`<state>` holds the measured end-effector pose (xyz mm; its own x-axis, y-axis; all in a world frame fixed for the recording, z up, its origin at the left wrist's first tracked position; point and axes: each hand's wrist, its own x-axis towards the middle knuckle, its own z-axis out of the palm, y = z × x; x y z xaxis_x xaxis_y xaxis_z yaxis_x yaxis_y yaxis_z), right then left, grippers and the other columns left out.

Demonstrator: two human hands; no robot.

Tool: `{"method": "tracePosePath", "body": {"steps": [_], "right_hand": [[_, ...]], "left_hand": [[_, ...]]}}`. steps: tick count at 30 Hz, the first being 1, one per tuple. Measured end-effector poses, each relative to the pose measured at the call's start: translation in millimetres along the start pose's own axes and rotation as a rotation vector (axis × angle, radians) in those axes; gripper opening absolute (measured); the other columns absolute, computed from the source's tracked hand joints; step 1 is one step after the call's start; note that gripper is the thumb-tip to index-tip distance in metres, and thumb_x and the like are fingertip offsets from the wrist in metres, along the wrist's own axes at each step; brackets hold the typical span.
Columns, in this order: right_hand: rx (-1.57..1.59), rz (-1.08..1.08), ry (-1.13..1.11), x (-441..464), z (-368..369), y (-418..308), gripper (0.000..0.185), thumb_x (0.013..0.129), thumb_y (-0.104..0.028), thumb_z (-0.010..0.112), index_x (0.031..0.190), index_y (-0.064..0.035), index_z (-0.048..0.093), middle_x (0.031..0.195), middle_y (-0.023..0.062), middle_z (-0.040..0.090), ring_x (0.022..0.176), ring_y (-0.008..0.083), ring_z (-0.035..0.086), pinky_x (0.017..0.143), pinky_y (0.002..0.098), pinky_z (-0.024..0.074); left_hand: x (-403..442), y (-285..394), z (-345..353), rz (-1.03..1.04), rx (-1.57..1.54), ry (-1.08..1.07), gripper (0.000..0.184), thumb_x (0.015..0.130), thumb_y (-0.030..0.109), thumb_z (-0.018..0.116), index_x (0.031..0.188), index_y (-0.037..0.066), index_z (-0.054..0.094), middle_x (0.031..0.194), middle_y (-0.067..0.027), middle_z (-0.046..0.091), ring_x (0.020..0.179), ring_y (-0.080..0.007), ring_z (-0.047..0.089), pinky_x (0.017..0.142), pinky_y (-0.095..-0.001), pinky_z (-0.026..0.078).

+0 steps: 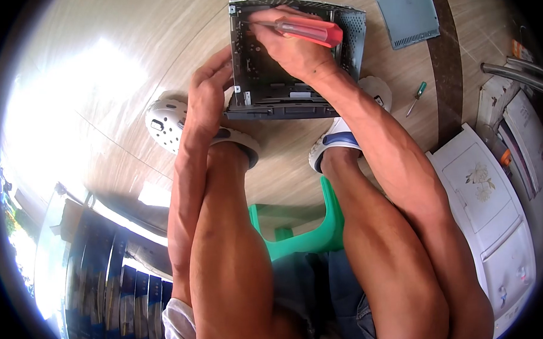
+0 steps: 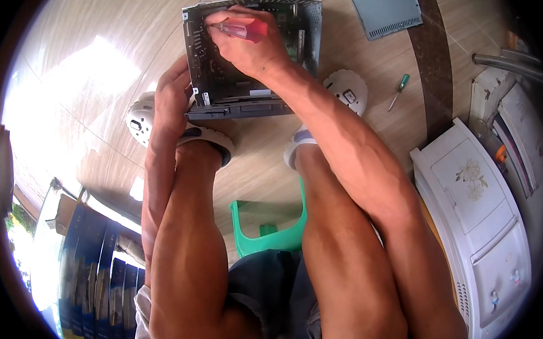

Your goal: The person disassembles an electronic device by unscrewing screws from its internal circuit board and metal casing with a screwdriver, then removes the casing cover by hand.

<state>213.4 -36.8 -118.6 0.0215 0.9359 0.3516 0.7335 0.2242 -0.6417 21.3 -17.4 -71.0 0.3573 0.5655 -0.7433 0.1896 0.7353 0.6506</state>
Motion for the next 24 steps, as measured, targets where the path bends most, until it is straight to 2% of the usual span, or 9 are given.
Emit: {"method": "tracePosePath", "body": {"steps": [8,14,17,24], "right_hand": [[0.173,0.192,-0.007,-0.6,5.0,-1.2,0.011,0.084,-0.009,0.074,0.095,-0.0082,0.074,0.092,0.0104,0.073,0.082,0.0304,0.072,0.072,0.0359,0.0581],[0.263,0.198,0.014,-0.6,2.7,-2.2,0.017,0.081,-0.008,0.077,0.098,-0.0078,0.073,0.093,0.0117,0.072,0.083,0.0327,0.071,0.072,0.0369,0.0579],[0.239,0.099,0.009,-3.7,7.5,6.4,0.016,0.082,-0.009,0.076,0.098,-0.0081,0.074,0.093,0.0117,0.072,0.083,0.033,0.071,0.072,0.0373,0.0579],[0.226,0.122,0.003,-2.0,7.6,3.9,0.013,0.083,-0.011,0.075,0.096,-0.0084,0.074,0.091,0.0112,0.072,0.083,0.0329,0.071,0.074,0.0375,0.0582]], "left_hand": [[-2.0,2.7,1.8,-0.006,0.009,0.004,0.046,0.102,0.012,0.045,0.145,-0.004,0.052,0.131,-0.013,0.064,0.119,-0.0217,0.061,0.107,-0.0336,0.045],[0.4,-1.0,-0.7,-0.002,-0.017,-0.013,0.047,0.101,0.011,0.045,0.145,-0.004,0.051,0.131,-0.014,0.064,0.119,-0.0231,0.062,0.107,-0.0336,0.044],[-0.8,1.4,0.7,0.0,0.0,-0.011,0.047,0.101,0.011,0.044,0.145,-0.004,0.051,0.131,-0.0142,0.064,0.119,-0.0234,0.061,0.107,-0.0336,0.044],[-1.5,0.4,-0.2,-0.013,0.017,0.01,0.047,0.101,0.011,0.045,0.145,-0.005,0.05,0.131,-0.0153,0.064,0.119,-0.0253,0.062,0.107,-0.0337,0.045]]}}
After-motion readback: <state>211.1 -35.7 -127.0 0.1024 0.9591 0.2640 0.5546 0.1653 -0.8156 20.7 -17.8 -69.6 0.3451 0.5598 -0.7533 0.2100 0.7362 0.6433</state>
